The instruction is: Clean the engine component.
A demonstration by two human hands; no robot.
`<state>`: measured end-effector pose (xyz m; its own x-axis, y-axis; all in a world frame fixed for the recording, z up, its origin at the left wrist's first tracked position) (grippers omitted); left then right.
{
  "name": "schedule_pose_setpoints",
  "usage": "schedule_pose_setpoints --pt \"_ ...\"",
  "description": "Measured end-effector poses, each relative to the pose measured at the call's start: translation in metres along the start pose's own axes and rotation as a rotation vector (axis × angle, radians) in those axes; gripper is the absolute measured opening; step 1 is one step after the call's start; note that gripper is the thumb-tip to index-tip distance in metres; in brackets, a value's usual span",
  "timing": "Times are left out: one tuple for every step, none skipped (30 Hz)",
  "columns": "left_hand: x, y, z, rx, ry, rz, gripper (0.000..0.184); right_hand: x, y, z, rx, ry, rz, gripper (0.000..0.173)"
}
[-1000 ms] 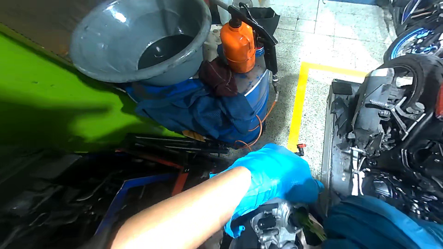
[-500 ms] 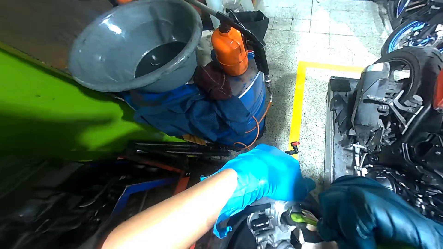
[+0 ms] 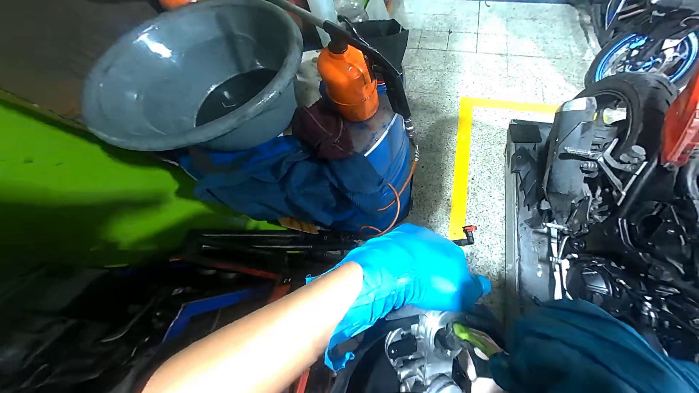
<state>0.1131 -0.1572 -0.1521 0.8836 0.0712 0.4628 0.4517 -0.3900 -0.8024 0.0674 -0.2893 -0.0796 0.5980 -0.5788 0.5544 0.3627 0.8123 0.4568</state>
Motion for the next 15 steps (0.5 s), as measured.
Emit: schedule_pose_setpoints --pt "0.001 -0.001 0.001 0.037 0.01 0.025 0.061 -0.001 -0.002 0.006 -0.008 -0.066 -0.003 0.023" --pt "0.002 -0.001 0.002 0.061 0.013 0.033 0.063 -0.005 -0.005 0.01 0.01 -0.125 0.004 0.021" --pt "0.003 -0.001 0.002 0.069 0.027 0.031 0.064 -0.011 -0.008 0.011 0.037 -0.168 0.014 0.019" --pt "0.003 0.0 0.003 0.071 0.043 0.027 0.064 -0.018 -0.012 0.01 0.064 -0.188 0.035 0.019" --pt "0.003 0.0 0.003 0.076 0.054 0.025 0.063 -0.024 -0.016 0.006 0.086 -0.182 0.08 0.02" --pt "0.003 0.001 0.003 0.079 0.055 0.023 0.063 -0.026 -0.017 0.005 0.111 -0.164 0.13 0.022" --pt "0.003 0.0 0.003 0.08 0.057 0.023 0.062 -0.026 -0.017 0.003 0.111 -0.126 0.182 0.025" --pt "0.003 0.0 0.001 0.074 0.058 0.023 0.061 -0.021 -0.015 0.0 0.089 -0.076 0.227 0.027" --pt "0.003 -0.001 -0.002 0.055 0.049 0.027 0.059 -0.015 -0.012 -0.003 0.062 -0.009 0.271 0.029" --pt "0.002 -0.001 -0.005 0.017 0.025 -0.003 0.057 -0.01 -0.008 -0.006 0.047 0.055 0.313 0.03" --pt "0.003 -0.002 -0.009 -0.011 -0.018 -0.025 0.052 -0.005 -0.003 -0.007 0.051 0.102 0.333 0.03" --pt "0.003 -0.003 -0.013 -0.068 -0.086 -0.068 0.044 -0.003 0.001 -0.008 0.064 0.122 0.353 0.029" --pt "0.0 -0.001 -0.013 -0.182 -0.23 -0.153 0.032 -0.002 0.004 -0.008 0.066 0.13 0.372 0.029" --pt "-0.004 0.003 -0.009 -0.283 -0.35 -0.213 0.023 -0.003 0.005 -0.007 0.067 0.116 0.407 0.028" --pt "-0.013 0.014 0.006 -0.442 -0.391 -0.282 0.021 -0.005 0.006 -0.006 0.071 0.105 0.439 0.027"
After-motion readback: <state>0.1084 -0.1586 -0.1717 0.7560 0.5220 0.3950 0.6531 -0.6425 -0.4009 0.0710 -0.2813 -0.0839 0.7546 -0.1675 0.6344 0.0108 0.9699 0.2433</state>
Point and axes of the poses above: each hand's wrist, its own y-axis towards the middle knuckle, its own x-axis out of the back of the hand, z = x × y, the point moved 6 cm from there along y, towards the middle knuckle, and after that the axes turned 1 degree about y, right-handed, at the moved point
